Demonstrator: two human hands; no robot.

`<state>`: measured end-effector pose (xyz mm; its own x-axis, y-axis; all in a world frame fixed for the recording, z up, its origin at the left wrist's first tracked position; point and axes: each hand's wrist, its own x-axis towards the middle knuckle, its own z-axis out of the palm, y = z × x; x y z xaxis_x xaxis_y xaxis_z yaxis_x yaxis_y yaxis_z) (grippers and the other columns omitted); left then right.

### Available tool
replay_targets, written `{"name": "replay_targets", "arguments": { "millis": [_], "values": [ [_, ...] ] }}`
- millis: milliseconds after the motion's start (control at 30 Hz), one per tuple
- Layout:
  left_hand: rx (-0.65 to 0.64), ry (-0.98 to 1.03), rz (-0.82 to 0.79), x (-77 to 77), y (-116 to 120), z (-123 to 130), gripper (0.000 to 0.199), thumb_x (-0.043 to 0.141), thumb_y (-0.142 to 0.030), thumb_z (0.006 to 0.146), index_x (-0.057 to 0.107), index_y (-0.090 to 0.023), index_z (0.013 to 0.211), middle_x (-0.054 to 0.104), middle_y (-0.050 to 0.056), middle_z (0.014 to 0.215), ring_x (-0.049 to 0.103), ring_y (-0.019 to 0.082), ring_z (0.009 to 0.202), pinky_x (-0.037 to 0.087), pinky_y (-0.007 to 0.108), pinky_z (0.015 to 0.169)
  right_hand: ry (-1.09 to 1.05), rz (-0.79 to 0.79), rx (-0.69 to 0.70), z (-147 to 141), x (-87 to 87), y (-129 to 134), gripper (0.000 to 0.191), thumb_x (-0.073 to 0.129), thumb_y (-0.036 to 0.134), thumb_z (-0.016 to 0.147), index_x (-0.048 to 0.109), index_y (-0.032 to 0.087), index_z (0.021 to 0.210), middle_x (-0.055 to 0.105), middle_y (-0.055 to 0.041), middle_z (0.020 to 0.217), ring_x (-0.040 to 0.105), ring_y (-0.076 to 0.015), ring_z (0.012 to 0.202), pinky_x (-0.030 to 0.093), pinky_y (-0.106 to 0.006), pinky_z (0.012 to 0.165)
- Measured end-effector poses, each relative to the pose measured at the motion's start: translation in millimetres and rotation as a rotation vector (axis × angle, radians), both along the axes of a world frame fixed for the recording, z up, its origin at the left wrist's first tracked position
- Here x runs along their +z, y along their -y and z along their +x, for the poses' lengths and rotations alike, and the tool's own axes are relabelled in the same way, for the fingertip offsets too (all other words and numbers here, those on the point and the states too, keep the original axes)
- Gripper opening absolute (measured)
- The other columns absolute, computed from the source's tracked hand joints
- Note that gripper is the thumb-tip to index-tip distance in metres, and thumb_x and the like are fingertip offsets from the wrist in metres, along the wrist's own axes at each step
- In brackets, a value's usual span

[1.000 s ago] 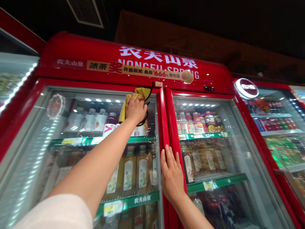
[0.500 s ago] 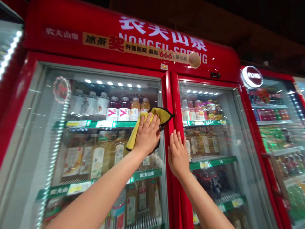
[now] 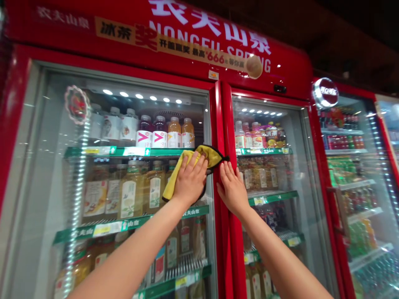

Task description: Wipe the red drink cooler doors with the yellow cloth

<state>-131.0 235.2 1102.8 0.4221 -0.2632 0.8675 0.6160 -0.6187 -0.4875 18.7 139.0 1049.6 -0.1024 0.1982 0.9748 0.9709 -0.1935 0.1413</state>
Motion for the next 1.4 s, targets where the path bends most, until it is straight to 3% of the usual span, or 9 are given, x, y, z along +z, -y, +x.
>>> {"name": "replay_targets", "arguments": {
  "millis": [100,300,533,733,867,967,1067,1200,1400],
  "values": [
    [-0.012,-0.134,0.026,-4.5,2.4,5.8,0.049,0.045,-0.027,0.098,0.052,-0.018,0.145,0.048,0.006,0.155,0.029,0.025,0.153,0.020,0.052,0.128,0.005,-0.031,-0.016,0.7,1.4,3.3,0.054,0.047,0.019,0.094,0.047,0.008,0.147,0.049,-0.0201,0.153,0.041,-0.0287,0.146,0.027,-0.052,0.123],
    [0.002,0.121,-0.102,48.5,-3.0,-28.9,0.052,0.044,-0.029,0.098,0.049,-0.015,0.148,0.043,0.009,0.158,0.023,0.026,0.155,0.012,0.053,0.130,-0.016,-0.025,-0.049,2.0,-3.2,0.3,0.068,0.044,0.018,0.095,0.023,0.010,0.159,0.027,-0.0179,0.165,0.027,-0.0256,0.153,0.025,-0.049,0.124],
    [0.003,-0.014,-0.044,-1.0,-4.3,-28.4,0.054,0.049,-0.026,0.094,0.050,-0.020,0.148,0.048,0.007,0.155,0.025,0.025,0.154,0.013,0.052,0.130,-0.050,0.013,-0.086,-20.3,-2.2,-16.3,0.066,0.035,0.002,0.091,0.029,0.006,0.157,0.029,-0.0224,0.162,0.023,-0.0281,0.154,0.027,-0.053,0.122],
    [0.022,0.058,-0.091,38.9,-5.8,-40.7,0.051,0.044,-0.030,0.098,0.051,-0.018,0.146,0.044,0.006,0.158,0.024,0.027,0.154,0.016,0.054,0.129,-0.012,0.079,-0.079,-19.1,-4.0,-23.5,0.069,0.035,0.000,0.092,0.024,0.009,0.159,0.026,-0.0206,0.164,0.019,-0.0271,0.155,0.027,-0.055,0.122],
    [0.049,0.278,-0.136,26.7,-12.4,-63.2,0.052,0.044,-0.030,0.098,0.048,-0.017,0.148,0.039,0.007,0.161,0.017,0.029,0.156,0.014,0.055,0.129,0.050,0.134,-0.016,-11.1,-8.9,-29.5,0.081,0.035,-0.003,0.090,0.005,0.017,0.163,0.018,-0.0198,0.166,0.010,-0.0260,0.156,0.030,-0.055,0.121],
    [0.056,0.118,-0.085,10.7,-14.0,-59.8,0.051,0.045,-0.030,0.097,0.050,-0.018,0.146,0.043,0.007,0.159,0.021,0.028,0.155,0.015,0.054,0.129,0.078,0.166,-0.008,-10.2,-11.0,-31.7,0.082,0.036,-0.002,0.092,0.001,0.020,0.163,0.012,-0.0197,0.168,0.005,-0.0268,0.156,0.030,-0.056,0.121],
    [0.047,-0.046,-0.033,20.9,-16.3,-58.0,0.051,0.048,-0.031,0.096,0.051,-0.019,0.146,0.048,0.006,0.156,0.025,0.027,0.154,0.017,0.054,0.128,0.078,0.154,-0.022,-10.3,-12.0,-30.0,0.079,0.037,0.001,0.093,0.005,0.019,0.163,0.013,-0.0195,0.167,0.007,-0.0269,0.156,0.028,-0.057,0.122],
    [0.054,0.152,-0.086,41.1,-22.7,-85.7,0.054,0.047,-0.031,0.095,0.048,-0.020,0.148,0.044,0.006,0.158,0.022,0.027,0.155,0.016,0.055,0.129,0.050,0.119,-0.021,-7.7,-13.0,-26.3,0.076,0.035,0.001,0.093,0.008,0.015,0.163,0.020,-0.0199,0.166,0.010,-0.0260,0.156,0.027,-0.056,0.122],
    [0.086,0.231,-0.116,-6.9,-27.1,-108.5,0.057,0.046,-0.029,0.095,0.044,-0.021,0.151,0.042,0.008,0.159,0.015,0.027,0.156,0.014,0.057,0.129,-0.010,0.103,-0.021,-18.7,-11.9,-25.4,0.078,0.037,-0.003,0.087,0.018,0.013,0.161,0.018,-0.0201,0.167,0.010,-0.0281,0.156,0.025,-0.058,0.122]
  ]
}}
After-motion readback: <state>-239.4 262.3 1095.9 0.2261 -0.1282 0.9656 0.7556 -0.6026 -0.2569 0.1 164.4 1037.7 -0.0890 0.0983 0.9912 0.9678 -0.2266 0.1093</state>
